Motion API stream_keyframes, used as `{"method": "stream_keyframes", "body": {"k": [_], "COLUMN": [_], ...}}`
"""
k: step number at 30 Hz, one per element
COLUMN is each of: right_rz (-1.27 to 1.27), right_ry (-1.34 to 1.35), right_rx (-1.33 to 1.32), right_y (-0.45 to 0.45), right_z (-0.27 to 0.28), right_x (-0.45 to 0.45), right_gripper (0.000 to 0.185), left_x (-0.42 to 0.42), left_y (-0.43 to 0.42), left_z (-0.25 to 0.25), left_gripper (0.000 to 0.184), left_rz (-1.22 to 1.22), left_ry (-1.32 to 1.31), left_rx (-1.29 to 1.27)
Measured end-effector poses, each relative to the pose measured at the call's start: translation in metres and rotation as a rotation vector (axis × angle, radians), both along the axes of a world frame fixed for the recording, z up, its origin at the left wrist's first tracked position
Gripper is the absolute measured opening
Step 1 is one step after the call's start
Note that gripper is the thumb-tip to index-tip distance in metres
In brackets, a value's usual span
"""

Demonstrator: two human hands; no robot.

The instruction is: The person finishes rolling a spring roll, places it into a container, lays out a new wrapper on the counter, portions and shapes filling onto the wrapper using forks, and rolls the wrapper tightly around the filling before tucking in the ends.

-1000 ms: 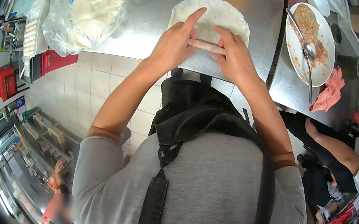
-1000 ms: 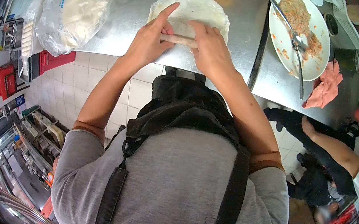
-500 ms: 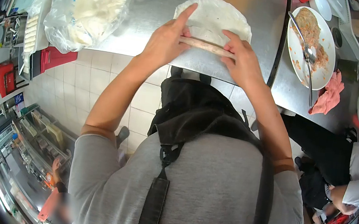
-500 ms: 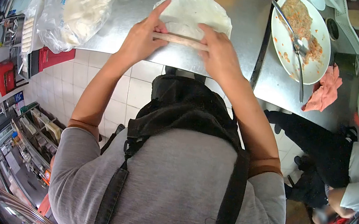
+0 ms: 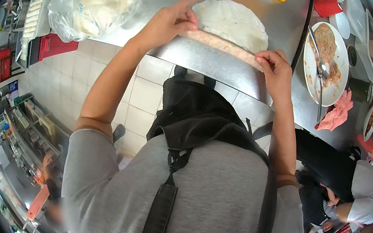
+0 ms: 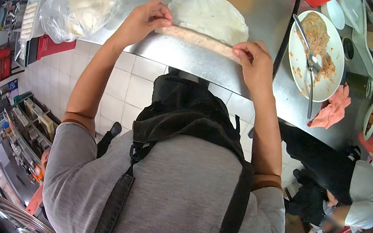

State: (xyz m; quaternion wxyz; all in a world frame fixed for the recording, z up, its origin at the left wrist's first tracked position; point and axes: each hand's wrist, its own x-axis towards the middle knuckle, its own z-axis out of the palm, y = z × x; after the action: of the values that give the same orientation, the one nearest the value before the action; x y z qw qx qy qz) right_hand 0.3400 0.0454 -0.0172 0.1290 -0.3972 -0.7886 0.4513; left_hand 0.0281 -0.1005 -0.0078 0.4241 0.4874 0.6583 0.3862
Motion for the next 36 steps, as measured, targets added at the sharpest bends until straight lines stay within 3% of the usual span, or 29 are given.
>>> {"method": "stream_keyframes", "body": {"k": [2,4,5,7,8,11,18,22,24,27,36], "right_rz": [-0.005,0.039,0.04,0.209,0.209,0.202,0.19,0.182,0.186,0.211,0.265], "right_ry": [-0.034,-0.059,-0.061,0.232,0.231,0.215,0.237,0.23,0.231,0.2,0.146], "right_rx": [0.143,0.547,0.546,0.522,0.522,0.557,0.555,0.609,0.613,0.548,0.341], "right_y": [0.002,0.003,-0.002,-0.016,-0.023,-0.033,-0.046,-0.047,-0.044,-0.038,-0.021], "right_z": [0.001,0.001,0.001,0.002,0.0,-0.01,-0.02,-0.02,-0.019,-0.016,-0.013], "right_x": [-0.007,-0.016,-0.024,-0.043,-0.049,-0.055,-0.048,-0.048,-0.048,-0.049,-0.05], "right_gripper": [0.014,0.024,0.024,0.035,0.035,0.045,0.043,0.043,0.043,0.043,0.035], "left_x": [0.004,0.013,0.018,0.038,0.044,0.049,0.051,0.049,0.048,0.042,0.056], "left_y": [0.002,0.007,0.01,0.012,0.013,0.009,0.0,0.0,0.003,0.01,0.021], "left_z": [-0.002,-0.004,-0.005,-0.002,0.0,-0.011,-0.021,-0.02,-0.016,-0.012,-0.012], "left_gripper": [0.081,0.081,0.081,0.082,0.084,0.087,0.088,0.089,0.089,0.09,0.087], "left_rz": [0.061,0.043,0.018,-0.066,-0.15,-0.141,-0.133,-0.161,-0.163,-0.179,-0.199], "left_ry": [0.39,0.416,0.443,0.338,0.235,0.294,0.415,0.449,0.33,0.22,0.327], "left_rx": [0.09,0.218,0.347,0.322,0.298,0.326,0.456,0.388,0.33,0.276,0.393]}}
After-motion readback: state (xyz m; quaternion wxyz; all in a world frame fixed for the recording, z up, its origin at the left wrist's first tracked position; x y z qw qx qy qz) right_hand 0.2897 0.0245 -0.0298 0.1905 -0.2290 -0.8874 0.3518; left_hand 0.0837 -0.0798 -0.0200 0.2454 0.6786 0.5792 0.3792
